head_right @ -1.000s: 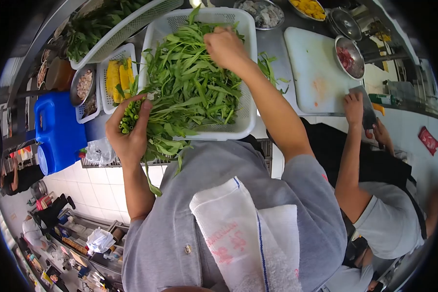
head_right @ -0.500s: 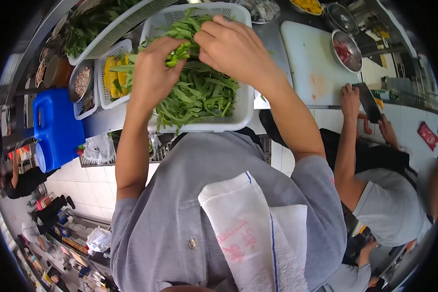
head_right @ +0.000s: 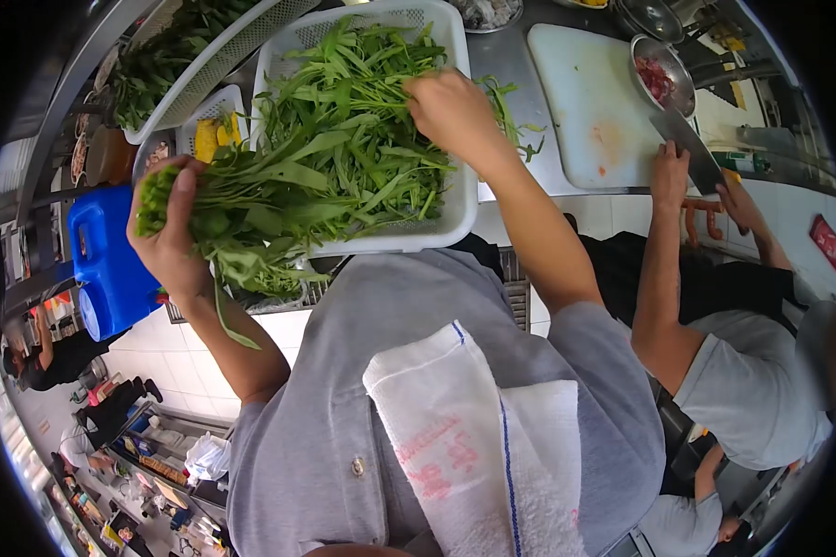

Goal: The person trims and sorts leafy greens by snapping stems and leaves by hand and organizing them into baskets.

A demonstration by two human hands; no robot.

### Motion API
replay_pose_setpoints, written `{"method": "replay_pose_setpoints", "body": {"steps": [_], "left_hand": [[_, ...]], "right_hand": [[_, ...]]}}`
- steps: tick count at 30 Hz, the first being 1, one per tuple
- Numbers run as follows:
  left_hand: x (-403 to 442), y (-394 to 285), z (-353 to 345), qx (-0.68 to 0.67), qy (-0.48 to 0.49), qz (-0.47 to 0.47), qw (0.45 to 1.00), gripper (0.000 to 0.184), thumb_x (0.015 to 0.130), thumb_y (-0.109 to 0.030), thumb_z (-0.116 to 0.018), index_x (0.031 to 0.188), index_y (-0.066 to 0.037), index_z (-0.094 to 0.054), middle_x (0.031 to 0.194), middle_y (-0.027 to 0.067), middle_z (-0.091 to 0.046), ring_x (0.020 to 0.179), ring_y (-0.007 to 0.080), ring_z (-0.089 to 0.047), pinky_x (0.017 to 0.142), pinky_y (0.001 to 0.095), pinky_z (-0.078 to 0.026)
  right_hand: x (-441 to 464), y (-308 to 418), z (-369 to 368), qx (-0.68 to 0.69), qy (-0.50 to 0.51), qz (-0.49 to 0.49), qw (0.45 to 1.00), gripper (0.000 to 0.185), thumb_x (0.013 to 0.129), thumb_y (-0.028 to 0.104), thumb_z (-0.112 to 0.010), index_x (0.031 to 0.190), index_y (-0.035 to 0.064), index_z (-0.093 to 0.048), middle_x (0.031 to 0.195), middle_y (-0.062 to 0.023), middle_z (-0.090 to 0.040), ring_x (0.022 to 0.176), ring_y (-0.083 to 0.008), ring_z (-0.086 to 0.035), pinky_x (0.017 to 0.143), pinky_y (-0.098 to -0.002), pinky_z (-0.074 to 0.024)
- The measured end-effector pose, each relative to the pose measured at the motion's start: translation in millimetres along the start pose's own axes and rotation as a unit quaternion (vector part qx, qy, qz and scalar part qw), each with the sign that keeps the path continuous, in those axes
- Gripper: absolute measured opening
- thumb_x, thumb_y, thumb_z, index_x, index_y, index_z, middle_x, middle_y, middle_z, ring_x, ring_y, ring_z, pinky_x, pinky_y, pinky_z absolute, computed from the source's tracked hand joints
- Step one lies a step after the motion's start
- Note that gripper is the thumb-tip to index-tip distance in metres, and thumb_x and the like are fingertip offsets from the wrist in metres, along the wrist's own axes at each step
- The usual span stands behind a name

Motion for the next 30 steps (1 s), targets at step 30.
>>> {"method": "replay_pose_setpoints", "body": {"steps": [30], "left_hand": [[-28.7, 17.6, -124.6, 0.304, 0.242, -0.198, 0.9, 0.023, 0.071, -0.003, -0.072, 0.094, -0.002, -0.069, 0.09, 0.0145, -0.068, 0.084, 0.0324, -0.066, 0.075, 0.0358, -0.052]], "right_hand": [[-27.1, 76.8, 30.1, 0.013, -0.104, 0.179, 0.978, 0.011, 0.073, 0.007, -0.067, 0.082, 0.0041, -0.061, 0.074, -0.008, -0.058, 0.073, -0.0255, -0.06, 0.058, -0.0375, -0.0501]]}}
Point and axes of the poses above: each hand's wrist, its own x-axis towards the middle knuckle, its own z-axis out of the back of the hand, y = z × x, the point moved 7 cm from there along x, towards the middle knuckle
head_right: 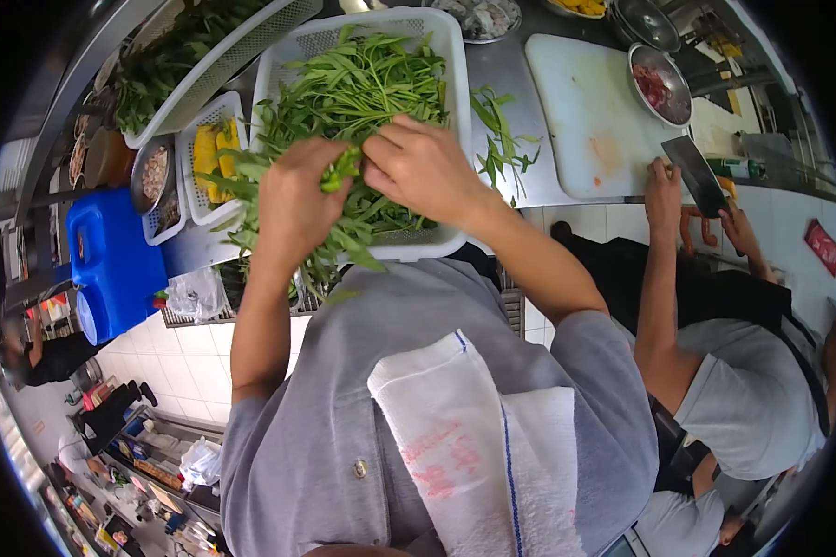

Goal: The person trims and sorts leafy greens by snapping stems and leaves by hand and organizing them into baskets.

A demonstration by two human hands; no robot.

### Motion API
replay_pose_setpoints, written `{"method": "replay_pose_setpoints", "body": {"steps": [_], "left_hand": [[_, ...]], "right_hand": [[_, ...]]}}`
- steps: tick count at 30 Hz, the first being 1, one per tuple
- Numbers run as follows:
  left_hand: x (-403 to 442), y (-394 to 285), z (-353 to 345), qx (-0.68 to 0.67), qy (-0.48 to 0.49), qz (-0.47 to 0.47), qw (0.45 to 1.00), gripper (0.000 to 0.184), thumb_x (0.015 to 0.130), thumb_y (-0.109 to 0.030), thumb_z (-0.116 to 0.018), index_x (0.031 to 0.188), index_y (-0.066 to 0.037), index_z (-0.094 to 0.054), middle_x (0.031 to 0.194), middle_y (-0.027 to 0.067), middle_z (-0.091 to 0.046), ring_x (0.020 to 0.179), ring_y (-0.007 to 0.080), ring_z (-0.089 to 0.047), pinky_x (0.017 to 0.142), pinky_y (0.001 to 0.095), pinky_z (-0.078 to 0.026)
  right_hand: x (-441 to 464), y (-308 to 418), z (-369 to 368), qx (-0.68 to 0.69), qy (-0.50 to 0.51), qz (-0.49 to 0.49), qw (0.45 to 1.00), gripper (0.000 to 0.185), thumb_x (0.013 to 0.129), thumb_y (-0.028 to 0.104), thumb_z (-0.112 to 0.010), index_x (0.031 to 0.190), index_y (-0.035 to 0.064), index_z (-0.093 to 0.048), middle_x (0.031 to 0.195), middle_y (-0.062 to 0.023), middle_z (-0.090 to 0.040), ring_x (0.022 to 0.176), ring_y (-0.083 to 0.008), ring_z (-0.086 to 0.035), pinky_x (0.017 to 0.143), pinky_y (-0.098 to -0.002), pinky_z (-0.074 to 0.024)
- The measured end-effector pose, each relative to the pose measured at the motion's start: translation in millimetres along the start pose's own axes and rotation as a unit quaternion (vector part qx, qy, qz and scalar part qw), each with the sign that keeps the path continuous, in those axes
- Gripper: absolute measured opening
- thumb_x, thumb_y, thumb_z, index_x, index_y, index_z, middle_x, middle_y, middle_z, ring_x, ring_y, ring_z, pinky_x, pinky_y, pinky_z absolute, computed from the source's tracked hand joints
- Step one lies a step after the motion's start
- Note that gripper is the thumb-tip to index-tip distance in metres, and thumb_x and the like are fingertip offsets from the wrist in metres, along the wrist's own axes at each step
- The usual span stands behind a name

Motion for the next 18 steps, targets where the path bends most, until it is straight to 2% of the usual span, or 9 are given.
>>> {"method": "replay_pose_setpoints", "body": {"steps": [2, 3, 4, 6, 7, 11, 13, 16, 18], "left_hand": [[-13.4, 2.0, -4.5, 0.002, -0.006, -0.011, 1.0, 0.026, 0.068, -0.004, -0.074, 0.093, -0.005, -0.069, 0.09, 0.0118, -0.068, 0.081, 0.0329, -0.065, 0.073, 0.039, -0.052], [-20.6, 9.1, -0.4, -0.037, -0.031, 0.008, 0.999, 0.025, 0.068, -0.002, -0.074, 0.093, -0.004, -0.069, 0.091, 0.0124, -0.068, 0.081, 0.0317, -0.066, 0.073, 0.0372, -0.053], [-27.3, 15.5, 5.7, -0.074, -0.057, 0.028, 0.995, 0.024, 0.069, 0.0, -0.074, 0.092, -0.003, -0.069, 0.091, 0.0131, -0.068, 0.08, 0.0305, -0.066, 0.074, 0.0355, -0.053], [-35.7, 21.1, 27.6, -0.126, -0.063, 0.07, 0.988, 0.02, 0.073, 0.005, -0.072, 0.091, -0.001, -0.068, 0.089, 0.0109, -0.069, 0.079, 0.0224, -0.067, 0.074, 0.0299, -0.052], [-41.7, 33.1, 43.3, -0.191, -0.094, 0.127, 0.969, 0.019, 0.074, 0.006, -0.071, 0.092, 0.0, -0.068, 0.088, 0.0092, -0.069, 0.079, 0.0187, -0.066, 0.074, 0.0281, -0.051], [-51.2, 43.0, 74.7, -0.259, -0.159, 0.196, 0.932, 0.016, 0.076, 0.008, -0.068, 0.091, 0.002, -0.068, 0.086, 0.0059, -0.069, 0.08, 0.0116, -0.061, 0.075, 0.0235, -0.047], [-54.4, 42.0, 80.8, -0.274, -0.164, 0.206, 0.925, 0.015, 0.076, 0.008, -0.069, 0.091, 0.003, -0.068, 0.087, 0.0067, -0.069, 0.08, 0.0114, -0.061, 0.075, 0.0231, -0.046], [-68.3, 46.8, 92.5, -0.293, -0.19, 0.225, 0.91, 0.015, 0.075, 0.008, -0.068, 0.09, 0.005, -0.066, 0.086, 0.0102, -0.07, 0.083, 0.0148, -0.06, 0.079, 0.0266, -0.046], [-79.1, 48.7, 104.0, -0.352, -0.156, 0.112, 0.916, 0.017, 0.073, 0.006, -0.068, 0.09, 0.006, -0.065, 0.086, 0.014, -0.07, 0.086, 0.0218, -0.06, 0.08, 0.0326, -0.046]], "right_hand": [[-23.0, -29.5, -8.4, 0.277, -0.106, -0.244, 0.923, 0.006, 0.077, 0.004, -0.063, 0.082, 0.0005, -0.063, 0.072, -0.0102, -0.062, 0.064, -0.0228, -0.059, 0.057, -0.0308, -0.0482], [-37.4, -47.4, -17.1, 0.443, -0.139, -0.382, 0.799, 0.008, 0.079, 0.002, -0.058, 0.083, -0.0016, -0.065, 0.07, -0.0123, -0.064, 0.059, -0.0218, -0.059, 0.058, -0.0264, -0.0467], [-39.8, -54.3, -12.5, 0.443, -0.138, -0.384, 0.798, 0.008, 0.079, 0.002, -0.058, 0.083, -0.0016, -0.065, 0.07, -0.0123, -0.064, 0.059, -0.0218, -0.059, 0.058, -0.0264, -0.0467], [-41.7, -59.0, -20.7, 0.405, 0.096, -0.331, 0.847, 0.011, 0.083, -0.001, -0.057, 0.087, -0.0012, -0.067, 0.074, -0.0099, -0.066, 0.069, -0.0166, -0.064, 0.063, -0.0286, -0.0501], [-43.4, -52.9, -21.3, 0.227, 0.303, -0.177, 0.908, 0.015, 0.082, 0.002, -0.061, 0.094, 0.0015, -0.07, 0.074, -0.0113, -0.067, 0.065, -0.0281, -0.065, 0.065, -0.0359, -0.0517], [-13.9, -102.5, -37.4, 0.006, 0.228, -0.272, 0.935, 0.017, 0.082, 0.008, -0.064, 0.097, 0.0061, -0.071, 0.083, -0.0123, -0.067, 0.079, -0.0352, -0.064, 0.072, -0.0419, -0.0509], [-0.1, -107.8, -65.2, -0.027, 0.143, -0.135, 0.98, 0.011, 0.082, 0.01, -0.066, 0.092, 0.0072, -0.07, 0.092, -0.0116, -0.063, 0.092, -0.0327, -0.06, 0.08, -0.0424, -0.0477], [9.2, -122.3, -85.3, -0.053, 0.195, -0.081, 0.976, 0.009, 0.082, 0.012, -0.067, 0.089, 0.0069, -0.067, 0.096, -0.0107, -0.058, 0.098, -0.0307, -0.055, 0.086, -0.0421, -0.0444], [21.3, -129.4, -65.5, 0.012, 0.18, -0.094, 0.979, 0.011, 0.083, 0.012, -0.066, 0.092, 0.0075, -0.067, 0.094, -0.0119, -0.059, 0.098, -0.0319, -0.056, 0.088, -0.0429, -0.0446]]}}
Point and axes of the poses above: each hand's wrist, its own x-axis towards the middle knuckle, its own z-axis out of the back of the hand, y = z × x, the point moved 7 cm from there along x, towards the middle knuckle
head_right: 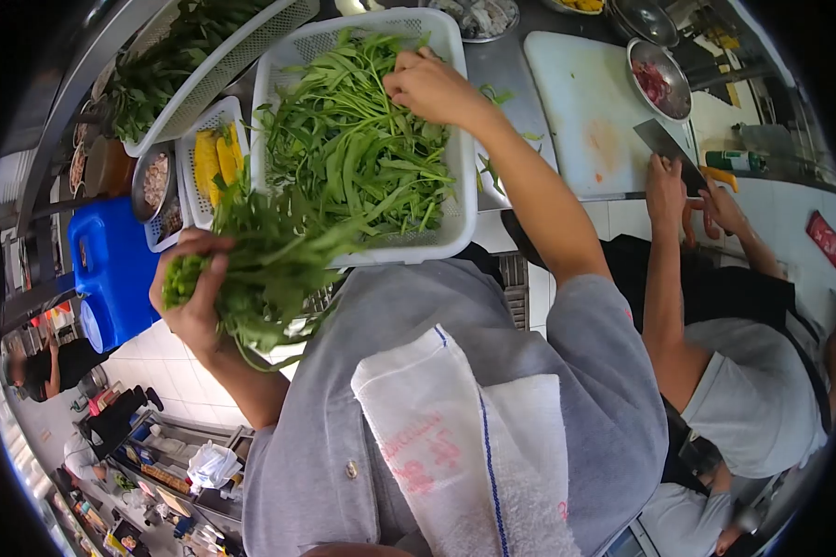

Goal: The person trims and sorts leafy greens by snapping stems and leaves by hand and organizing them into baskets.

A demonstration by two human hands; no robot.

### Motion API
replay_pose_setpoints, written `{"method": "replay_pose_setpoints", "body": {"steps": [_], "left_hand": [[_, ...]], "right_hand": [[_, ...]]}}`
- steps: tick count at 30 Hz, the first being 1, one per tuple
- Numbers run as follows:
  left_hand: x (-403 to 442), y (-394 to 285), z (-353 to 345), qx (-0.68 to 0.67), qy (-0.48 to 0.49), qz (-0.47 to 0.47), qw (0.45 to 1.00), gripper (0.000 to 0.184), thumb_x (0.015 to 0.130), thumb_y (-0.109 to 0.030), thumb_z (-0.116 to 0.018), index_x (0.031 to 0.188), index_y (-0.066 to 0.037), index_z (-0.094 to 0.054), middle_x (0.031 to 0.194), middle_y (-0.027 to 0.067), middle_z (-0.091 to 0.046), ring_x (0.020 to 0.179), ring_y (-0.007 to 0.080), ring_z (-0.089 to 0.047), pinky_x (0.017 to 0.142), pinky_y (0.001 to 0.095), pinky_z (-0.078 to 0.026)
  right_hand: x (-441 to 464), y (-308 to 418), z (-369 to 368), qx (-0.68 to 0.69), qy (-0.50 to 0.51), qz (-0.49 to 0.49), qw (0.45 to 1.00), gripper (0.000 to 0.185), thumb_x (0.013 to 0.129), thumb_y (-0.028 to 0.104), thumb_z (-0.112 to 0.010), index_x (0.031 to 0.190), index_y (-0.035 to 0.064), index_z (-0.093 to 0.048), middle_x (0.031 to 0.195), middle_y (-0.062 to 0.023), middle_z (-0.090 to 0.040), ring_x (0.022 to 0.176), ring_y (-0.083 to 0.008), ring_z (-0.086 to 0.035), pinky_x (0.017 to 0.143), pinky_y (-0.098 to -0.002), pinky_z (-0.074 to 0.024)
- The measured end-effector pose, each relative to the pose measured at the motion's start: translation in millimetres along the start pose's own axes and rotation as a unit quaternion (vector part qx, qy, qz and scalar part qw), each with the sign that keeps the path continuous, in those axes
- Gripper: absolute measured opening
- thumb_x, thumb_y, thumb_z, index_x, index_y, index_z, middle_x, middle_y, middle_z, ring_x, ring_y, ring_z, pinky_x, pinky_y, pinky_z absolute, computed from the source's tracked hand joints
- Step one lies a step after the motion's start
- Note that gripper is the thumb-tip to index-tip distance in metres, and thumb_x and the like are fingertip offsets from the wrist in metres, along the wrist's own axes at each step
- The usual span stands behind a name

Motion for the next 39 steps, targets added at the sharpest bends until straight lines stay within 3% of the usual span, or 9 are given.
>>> {"method": "replay_pose_setpoints", "body": {"steps": [7, 9, 10, 14, 18, 22, 29, 34, 39], "left_hand": [[-10.1, -7.1, 6.3, -0.038, -0.035, -0.006, 0.999, 0.019, 0.071, 0.007, -0.069, 0.088, 0.006, -0.06, 0.074, 0.0163, -0.063, 0.08, 0.0258, -0.061, 0.075, 0.0342, -0.047], [-11.4, -5.3, 10.3, -0.038, -0.078, 0.023, 0.996, 0.019, 0.07, 0.01, -0.069, 0.087, 0.006, -0.06, 0.073, 0.0156, -0.063, 0.078, 0.0255, -0.061, 0.073, 0.0336, -0.047], [-11.9, -10.9, 7.3, 0.022, -0.048, 0.006, 0.999, 0.021, 0.069, 0.011, -0.069, 0.087, 0.005, -0.061, 0.076, 0.0155, -0.065, 0.076, 0.024, -0.062, 0.071, 0.0323, -0.048], [-7.4, -35.1, -23.3, 0.199, 0.045, -0.083, 0.975, 0.023, 0.067, 0.014, -0.069, 0.088, 0.006, -0.062, 0.09, 0.0159, -0.069, 0.076, 0.0182, -0.062, 0.071, 0.0271, -0.046], [13.1, -40.8, -67.2, 0.245, 0.06, -0.19, 0.949, 0.023, 0.071, 0.009, -0.07, 0.093, 0.002, -0.065, 0.102, 0.0145, -0.07, 0.079, 0.0226, -0.067, 0.072, 0.0328, -0.051], [21.0, -16.8, -96.2, 0.27, 0.054, -0.233, 0.933, 0.036, 0.061, 0.007, -0.071, 0.095, -0.004, -0.065, 0.098, 0.01, -0.07, 0.078, 0.0286, -0.064, 0.069, 0.0352, -0.052], [9.5, 12.0, -100.4, 0.291, 0.129, -0.125, 0.94, 0.028, 0.07, 0.002, -0.074, 0.097, -0.005, -0.067, 0.079, 0.0129, -0.063, 0.072, 0.0305, -0.062, 0.066, 0.0364, -0.049], [5.3, 19.9, -90.3, 0.28, 0.145, -0.063, 0.947, 0.024, 0.072, 0.0, -0.076, 0.094, -0.002, -0.068, 0.084, 0.0117, -0.067, 0.075, 0.0228, -0.065, 0.07, 0.0313, -0.05], [7.3, 26.0, -68.4, 0.209, 0.105, 0.046, 0.971, 0.019, 0.075, -0.002, -0.076, 0.093, -0.001, -0.069, 0.085, 0.0069, -0.069, 0.08, 0.0127, -0.063, 0.075, 0.0255, -0.048]], "right_hand": [[-3.8, 14.2, -34.6, 0.024, 0.089, 0.044, 0.995, 0.012, 0.084, 0.01, -0.066, 0.095, 0.0066, -0.061, 0.104, -0.0105, -0.055, 0.1, -0.03, -0.052, 0.09, -0.0402, -0.0429], [-2.9, 23.5, -12.8, 0.049, 0.008, 0.054, 0.997, 0.012, 0.085, 0.011, -0.065, 0.095, 0.006, -0.062, 0.103, -0.0106, -0.055, 0.1, -0.03, -0.053, 0.091, -0.0404, -0.043], [-3.0, 29.7, 4.0, 0.08, -0.07, 0.065, 0.992, 0.012, 0.086, 0.012, -0.064, 0.096, 0.0054, -0.062, 0.103, -0.0107, -0.056, 0.099, -0.03, -0.054, 0.091, -0.0407, -0.043], [-3.0, 65.3, 72.3, 0.131, -0.061, 0.022, 0.989, 0.014, 0.088, 0.013, -0.061, 0.099, 0.0048, -0.063, 0.097, -0.0114, -0.057, 0.099, -0.0314, -0.056, 0.083, -0.0385, -0.0468], [-17.3, 121.5, 84.3, 0.036, -0.123, 0.158, 0.979, 0.02, 0.08, 0.0, -0.062, 0.1, -0.0006, -0.061, 0.09, -0.0147, -0.06, 0.087, -0.0358, -0.06, 0.074, -0.042, -0.0487], [-33.1, 158.4, 82.3, 0.111, -0.1, 0.151, 0.977, 0.024, 0.076, -0.003, -0.063, 0.1, -0.0021, -0.06, 0.092, -0.0159, -0.061, 0.086, -0.0366, -0.06, 0.073, -0.0426, -0.0487], [-52.7, 136.0, 50.0, 0.221, 0.03, 0.032, 0.974, 0.015, 0.078, 0.005, -0.064, 0.09, -0.0002, -0.059, 0.082, -0.0162, -0.063, 0.086, -0.0354, -0.062, 0.07, -0.0436, -0.0492], [-68.4, 119.4, 28.4, -0.08, 0.189, 0.043, 0.978, 0.021, 0.074, 0.002, -0.061, 0.095, 0.002, -0.064, 0.085, -0.0159, -0.065, 0.088, -0.0338, -0.064, 0.073, -0.0432, -0.0516], [-54.6, 83.4, 7.3, -0.074, 0.111, -0.013, 0.991, 0.029, 0.074, 0.0, -0.059, 0.102, 0.005, -0.067, 0.09, -0.015, -0.065, 0.089, -0.0353, -0.064, 0.076, -0.0441, -0.0531]]}}
Point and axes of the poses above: each hand's wrist, its own x-axis towards the middle knuckle, its own z-axis out of the back of the hand, y = z × x, the point moved 7 cm from there along x, towards the middle knuckle
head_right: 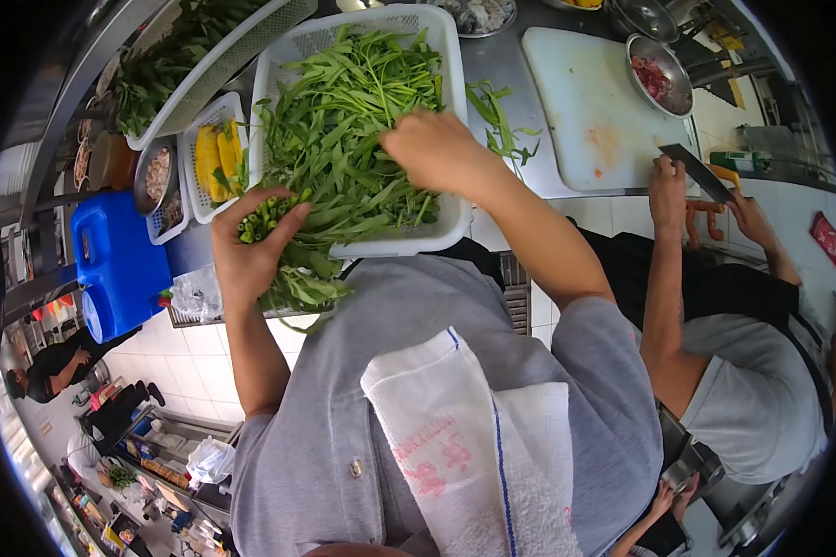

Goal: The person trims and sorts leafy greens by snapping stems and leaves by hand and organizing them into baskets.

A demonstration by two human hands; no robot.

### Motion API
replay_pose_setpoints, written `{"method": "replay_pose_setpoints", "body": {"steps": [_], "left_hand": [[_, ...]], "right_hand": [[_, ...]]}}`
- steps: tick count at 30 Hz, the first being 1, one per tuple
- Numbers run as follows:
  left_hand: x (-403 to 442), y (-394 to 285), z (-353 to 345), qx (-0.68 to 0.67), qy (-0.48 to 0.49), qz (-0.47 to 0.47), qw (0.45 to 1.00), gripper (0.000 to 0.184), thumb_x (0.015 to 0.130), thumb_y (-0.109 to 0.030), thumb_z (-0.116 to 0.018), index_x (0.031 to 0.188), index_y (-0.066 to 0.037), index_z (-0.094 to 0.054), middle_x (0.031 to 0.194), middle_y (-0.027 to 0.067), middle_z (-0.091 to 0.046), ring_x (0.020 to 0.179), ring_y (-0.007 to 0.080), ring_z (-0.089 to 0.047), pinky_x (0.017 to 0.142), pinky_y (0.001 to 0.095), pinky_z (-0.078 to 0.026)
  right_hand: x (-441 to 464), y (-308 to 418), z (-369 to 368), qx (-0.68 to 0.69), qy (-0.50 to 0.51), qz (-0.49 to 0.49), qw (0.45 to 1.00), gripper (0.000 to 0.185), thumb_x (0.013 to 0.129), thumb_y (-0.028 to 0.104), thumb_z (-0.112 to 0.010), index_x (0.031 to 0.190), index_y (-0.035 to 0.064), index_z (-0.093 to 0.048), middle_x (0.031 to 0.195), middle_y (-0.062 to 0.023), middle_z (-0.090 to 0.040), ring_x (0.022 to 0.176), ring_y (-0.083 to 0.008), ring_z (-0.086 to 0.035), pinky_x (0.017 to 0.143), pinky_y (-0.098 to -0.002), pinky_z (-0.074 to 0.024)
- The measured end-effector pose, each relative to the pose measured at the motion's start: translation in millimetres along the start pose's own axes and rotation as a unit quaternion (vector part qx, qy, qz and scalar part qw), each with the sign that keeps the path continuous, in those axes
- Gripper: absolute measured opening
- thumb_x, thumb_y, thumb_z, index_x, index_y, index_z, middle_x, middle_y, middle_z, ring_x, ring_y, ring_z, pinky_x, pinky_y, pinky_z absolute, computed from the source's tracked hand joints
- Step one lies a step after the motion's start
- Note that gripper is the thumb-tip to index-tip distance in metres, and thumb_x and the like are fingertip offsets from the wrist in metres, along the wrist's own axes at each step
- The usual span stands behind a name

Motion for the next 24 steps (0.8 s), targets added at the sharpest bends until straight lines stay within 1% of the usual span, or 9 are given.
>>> {"method": "replay_pose_setpoints", "body": {"steps": [2, 4, 7, 11, 13, 15, 18, 20, 24], "left_hand": [[-3.2, 1.9, 3.8, -0.036, 0.005, 0.019, 0.999, 0.016, 0.077, 0.001, -0.073, 0.092, 0.001, -0.069, 0.087, 0.0067, -0.07, 0.081, 0.0124, -0.063, 0.078, 0.0249, -0.047], [-6.6, 1.6, 7.2, -0.113, -0.01, 0.043, 0.993, 0.016, 0.077, 0.002, -0.072, 0.092, 0.002, -0.068, 0.088, 0.0081, -0.071, 0.082, 0.013, -0.063, 0.079, 0.0254, -0.047], [-8.0, 0.6, 17.4, -0.196, -0.043, 0.045, 0.979, 0.013, 0.078, 0.006, -0.069, 0.091, 0.004, -0.067, 0.091, 0.0092, -0.071, 0.079, 0.0143, -0.065, 0.075, 0.0255, -0.05], [-15.1, 10.5, 27.5, -0.267, -0.055, 0.098, 0.957, 0.024, 0.073, 0.008, -0.074, 0.095, 0.003, -0.064, 0.089, 0.0115, -0.07, 0.083, 0.0155, -0.065, 0.078, 0.0261, -0.05], [-17.0, 14.6, 30.3, -0.229, -0.053, 0.086, 0.968, 0.025, 0.073, 0.008, -0.075, 0.094, 0.004, -0.063, 0.088, 0.0108, -0.069, 0.082, 0.0169, -0.065, 0.078, 0.0266, -0.05], [-18.4, 16.1, 32.0, -0.25, -0.077, 0.093, 0.961, 0.024, 0.073, 0.008, -0.075, 0.093, 0.004, -0.063, 0.088, 0.0106, -0.069, 0.082, 0.0172, -0.065, 0.078, 0.027, -0.049], [-15.7, 13.1, 35.8, -0.274, -0.1, 0.07, 0.954, 0.023, 0.072, 0.008, -0.075, 0.092, 0.003, -0.064, 0.087, 0.0104, -0.068, 0.083, 0.0175, -0.065, 0.079, 0.028, -0.049], [-11.9, 7.8, 39.2, -0.26, -0.109, 0.005, 0.96, 0.023, 0.072, 0.009, -0.075, 0.091, 0.002, -0.064, 0.087, 0.011, -0.068, 0.085, 0.0182, -0.064, 0.081, 0.0293, -0.048], [-0.9, -11.5, 36.4, -0.207, -0.115, -0.049, 0.97, 0.023, 0.072, 0.009, -0.075, 0.092, 0.001, -0.064, 0.088, 0.0109, -0.069, 0.084, 0.0163, -0.064, 0.079, 0.0279, -0.049]], "right_hand": [[20.4, -23.1, -15.6, 0.0, -0.018, -0.068, 0.998, 0.033, 0.074, -0.002, -0.058, 0.104, 0.0068, -0.068, 0.093, -0.0147, -0.064, 0.091, -0.0359, -0.063, 0.077, -0.0445, -0.0533], [39.6, -41.2, -10.0, -0.011, -0.17, -0.057, 0.984, 0.035, 0.075, -0.004, -0.059, 0.105, 0.0122, -0.069, 0.099, -0.0138, -0.062, 0.091, -0.0361, -0.063, 0.077, -0.0438, -0.0539], [65.0, -55.1, -33.1, -0.073, -0.154, 0.03, 0.985, 0.038, 0.078, -0.003, -0.059, 0.11, 0.0155, -0.069, 0.106, -0.0142, -0.061, 0.101, -0.0347, -0.063, 0.079, -0.0457, -0.055], [69.3, -70.2, -18.6, -0.05, -0.21, 0.034, 0.976, 0.029, 0.081, 0.002, -0.061, 0.106, 0.0132, -0.071, 0.099, -0.0118, -0.063, 0.095, -0.0307, -0.064, 0.076, -0.0443, -0.0541], [58.3, -76.1, 7.7, 0.127, -0.285, 0.06, 0.948, 0.024, 0.085, 0.009, -0.064, 0.109, 0.0134, -0.07, 0.096, -0.0071, -0.064, 0.079, -0.0297, -0.063, 0.069, -0.0406, -0.0504], [44.4, -63.2, 34.1, 0.163, -0.29, 0.049, 0.942, 0.024, 0.086, 0.008, -0.065, 0.11, 0.0119, -0.07, 0.098, -0.0043, -0.068, 0.08, -0.0219, -0.065, 0.068, -0.0363, -0.0496], [31.5, -51.1, 41.1, 0.342, -0.196, -0.008, 0.919, 0.024, 0.087, 0.007, -0.066, 0.11, 0.0091, -0.07, 0.102, -0.0034, -0.068, 0.083, -0.0131, -0.064, 0.069, -0.0295, -0.0492], [22.0, -33.3, 53.3, 0.504, -0.235, 0.081, 0.827, 0.024, 0.088, 0.006, -0.066, 0.111, 0.0046, -0.069, 0.101, -0.0031, -0.068, 0.082, -0.0076, -0.059, 0.069, -0.0251, -0.0467], [13.4, -19.4, 63.9, 0.445, -0.261, 0.046, 0.855, 0.02, 0.088, 0.009, -0.067, 0.106, -0.0004, -0.068, 0.095, -0.0059, -0.067, 0.08, -0.0108, -0.06, 0.069, -0.0258, -0.0468]]}}
Point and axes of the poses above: each hand's wrist, its own x-axis towards the middle knuckle, its own z-axis out of the back of the hand, y = z × x, the point moved 7 cm from there along x, towards the middle knuckle
